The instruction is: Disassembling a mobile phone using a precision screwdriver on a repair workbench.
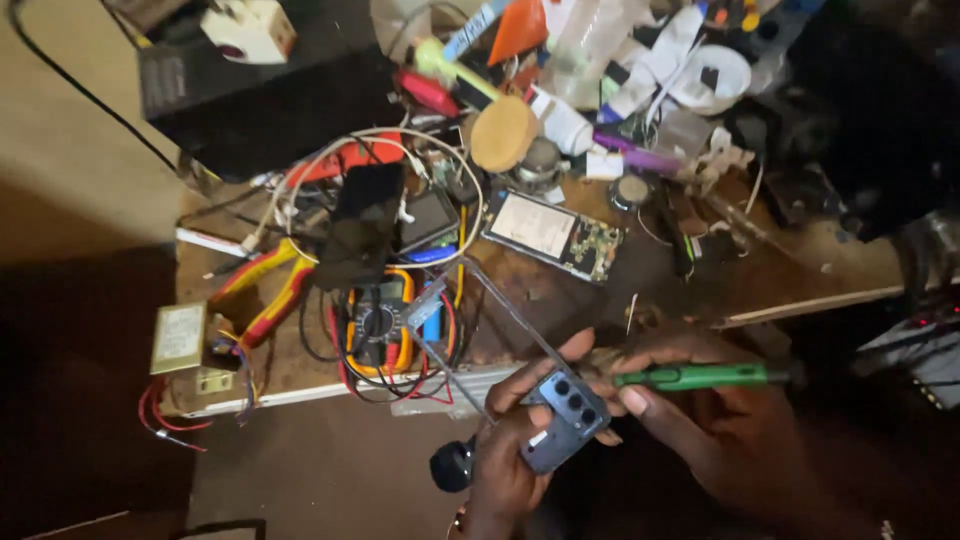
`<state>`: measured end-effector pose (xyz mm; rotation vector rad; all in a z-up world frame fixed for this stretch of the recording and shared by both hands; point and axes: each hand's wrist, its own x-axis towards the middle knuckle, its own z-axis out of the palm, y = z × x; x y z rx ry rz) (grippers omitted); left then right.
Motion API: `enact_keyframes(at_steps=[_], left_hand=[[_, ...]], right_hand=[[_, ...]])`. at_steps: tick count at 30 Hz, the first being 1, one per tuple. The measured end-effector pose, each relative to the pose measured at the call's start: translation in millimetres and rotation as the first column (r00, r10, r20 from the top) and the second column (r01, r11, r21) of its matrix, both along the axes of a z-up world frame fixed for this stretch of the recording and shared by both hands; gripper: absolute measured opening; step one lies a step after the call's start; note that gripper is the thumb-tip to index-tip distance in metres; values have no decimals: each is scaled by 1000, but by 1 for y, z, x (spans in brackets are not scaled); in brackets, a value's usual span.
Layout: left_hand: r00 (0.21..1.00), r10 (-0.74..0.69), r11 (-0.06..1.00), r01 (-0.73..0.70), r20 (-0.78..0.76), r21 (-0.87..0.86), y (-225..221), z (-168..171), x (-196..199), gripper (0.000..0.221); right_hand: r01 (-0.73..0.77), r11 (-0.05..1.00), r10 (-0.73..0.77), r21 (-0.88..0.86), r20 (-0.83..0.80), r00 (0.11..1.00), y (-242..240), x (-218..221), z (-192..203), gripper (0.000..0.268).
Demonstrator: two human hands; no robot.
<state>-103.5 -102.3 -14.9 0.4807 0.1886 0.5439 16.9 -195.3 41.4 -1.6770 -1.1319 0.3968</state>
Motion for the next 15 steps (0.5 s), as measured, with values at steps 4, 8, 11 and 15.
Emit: enact_keyframes(at_steps=[4, 8, 11, 15], left_hand=[[983, 134, 987, -145, 127, 76, -10, -19, -3, 50], [1000, 11, 987, -7, -20, 158, -4, -2, -3, 65], [970, 101, 946, -162, 219, 281, -8, -9, -5, 35], [994, 108, 953, -109, 20, 281, -5, -3, -6, 53]], right_hand=[[-35, 999, 39, 40, -101, 994, 4, -5, 2, 13], [29, 997, -37, 70, 114, 993, 6, -6, 6, 12], [-30, 999, 29, 44, 22, 999, 6, -10, 15, 18], [7, 1000, -8, 13, 88, 996, 10, -18, 26, 14]])
